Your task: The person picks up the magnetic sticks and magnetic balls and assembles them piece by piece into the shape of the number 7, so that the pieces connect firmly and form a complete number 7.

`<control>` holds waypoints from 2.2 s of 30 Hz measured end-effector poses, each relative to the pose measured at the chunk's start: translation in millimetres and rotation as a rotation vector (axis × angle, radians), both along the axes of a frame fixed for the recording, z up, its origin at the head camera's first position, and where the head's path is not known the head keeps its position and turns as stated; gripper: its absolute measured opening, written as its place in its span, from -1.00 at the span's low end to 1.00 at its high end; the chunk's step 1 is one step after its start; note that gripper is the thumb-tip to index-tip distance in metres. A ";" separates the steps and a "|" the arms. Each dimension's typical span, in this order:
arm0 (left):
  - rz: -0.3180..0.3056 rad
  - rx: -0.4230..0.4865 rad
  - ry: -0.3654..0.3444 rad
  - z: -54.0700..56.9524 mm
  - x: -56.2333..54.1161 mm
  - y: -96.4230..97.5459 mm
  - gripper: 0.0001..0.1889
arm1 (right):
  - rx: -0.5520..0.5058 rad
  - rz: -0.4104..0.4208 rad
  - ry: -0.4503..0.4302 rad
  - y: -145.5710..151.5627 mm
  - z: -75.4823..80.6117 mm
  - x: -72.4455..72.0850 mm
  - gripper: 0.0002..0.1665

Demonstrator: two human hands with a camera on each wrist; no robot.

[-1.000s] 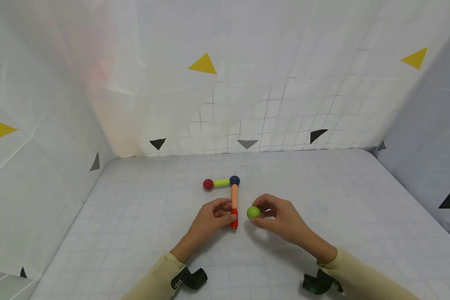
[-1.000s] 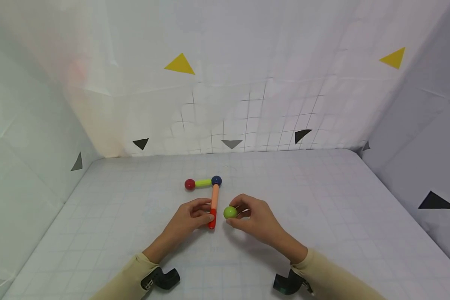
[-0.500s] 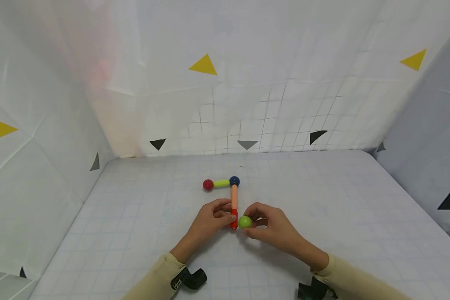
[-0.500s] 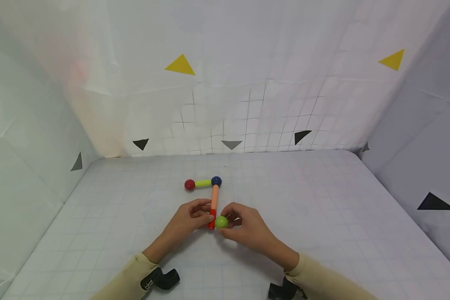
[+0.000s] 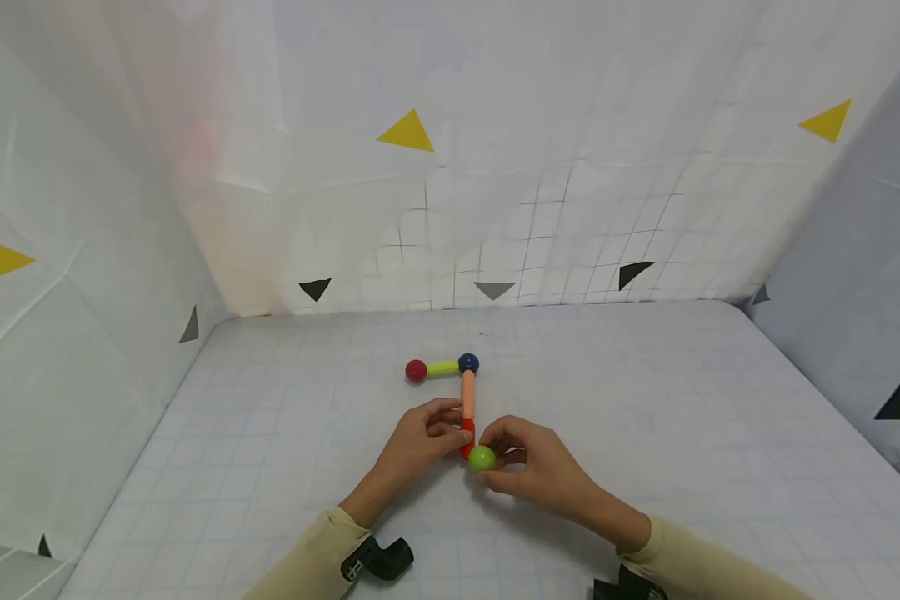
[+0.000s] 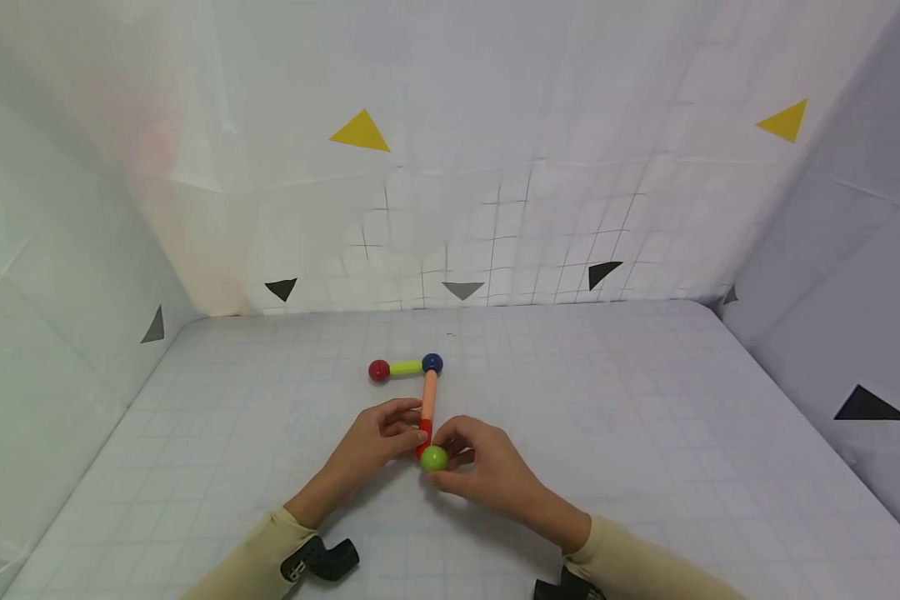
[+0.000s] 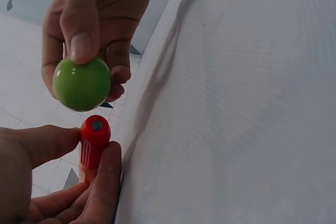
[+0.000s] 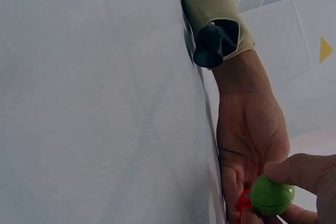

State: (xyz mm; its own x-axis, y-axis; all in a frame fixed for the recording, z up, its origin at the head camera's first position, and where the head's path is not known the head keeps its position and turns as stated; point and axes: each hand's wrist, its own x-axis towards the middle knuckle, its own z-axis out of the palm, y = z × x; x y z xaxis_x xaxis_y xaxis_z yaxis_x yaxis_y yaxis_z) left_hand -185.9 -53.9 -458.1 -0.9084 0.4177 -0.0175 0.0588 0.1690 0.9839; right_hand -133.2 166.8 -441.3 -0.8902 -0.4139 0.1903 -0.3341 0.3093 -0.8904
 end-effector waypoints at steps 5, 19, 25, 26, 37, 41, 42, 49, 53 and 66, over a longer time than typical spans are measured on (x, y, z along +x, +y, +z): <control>0.001 -0.009 0.002 -3.0 -1.4 0.1 -0.48 | 0.000 0.008 0.005 -3.6 -0.3 1.6 -0.60; 0.002 -0.024 0.001 -4.8 -3.7 0.6 -0.49 | 0.026 0.014 0.034 -10.0 -5.1 2.5 -0.60; 0.004 -0.022 0.003 -4.8 -3.7 1.2 -0.50 | 0.040 -0.002 0.030 -12.8 -3.6 4.1 -0.57; 0.006 -0.022 0.000 -4.5 -3.6 1.2 -0.50 | 0.040 -0.003 0.031 -12.9 -3.8 4.3 -0.56; 0.000 -0.010 0.006 -5.0 -3.0 1.0 -0.51 | 0.023 -0.009 0.058 -14.8 -8.7 5.7 -0.55; 0.000 -0.008 0.000 -4.8 -3.2 1.2 -0.50 | 0.020 -0.012 0.049 -15.4 -10.3 5.7 -0.53; 0.001 -0.011 -0.003 -4.5 -3.2 1.2 -0.49 | 0.022 -0.014 0.042 -15.6 -10.5 5.7 -0.52; 0.000 -0.012 0.006 -1.9 -2.4 1.6 -0.49 | 0.032 -0.024 0.021 -16.0 -12.2 5.2 -0.51; 0.001 -0.009 0.013 -1.6 -2.3 1.5 -0.48 | 0.021 -0.020 0.034 -16.2 -12.2 5.6 -0.52; 0.020 -0.075 0.024 -2.2 -3.0 0.5 -0.54 | 0.026 -0.017 0.115 -18.0 -15.7 8.4 -0.54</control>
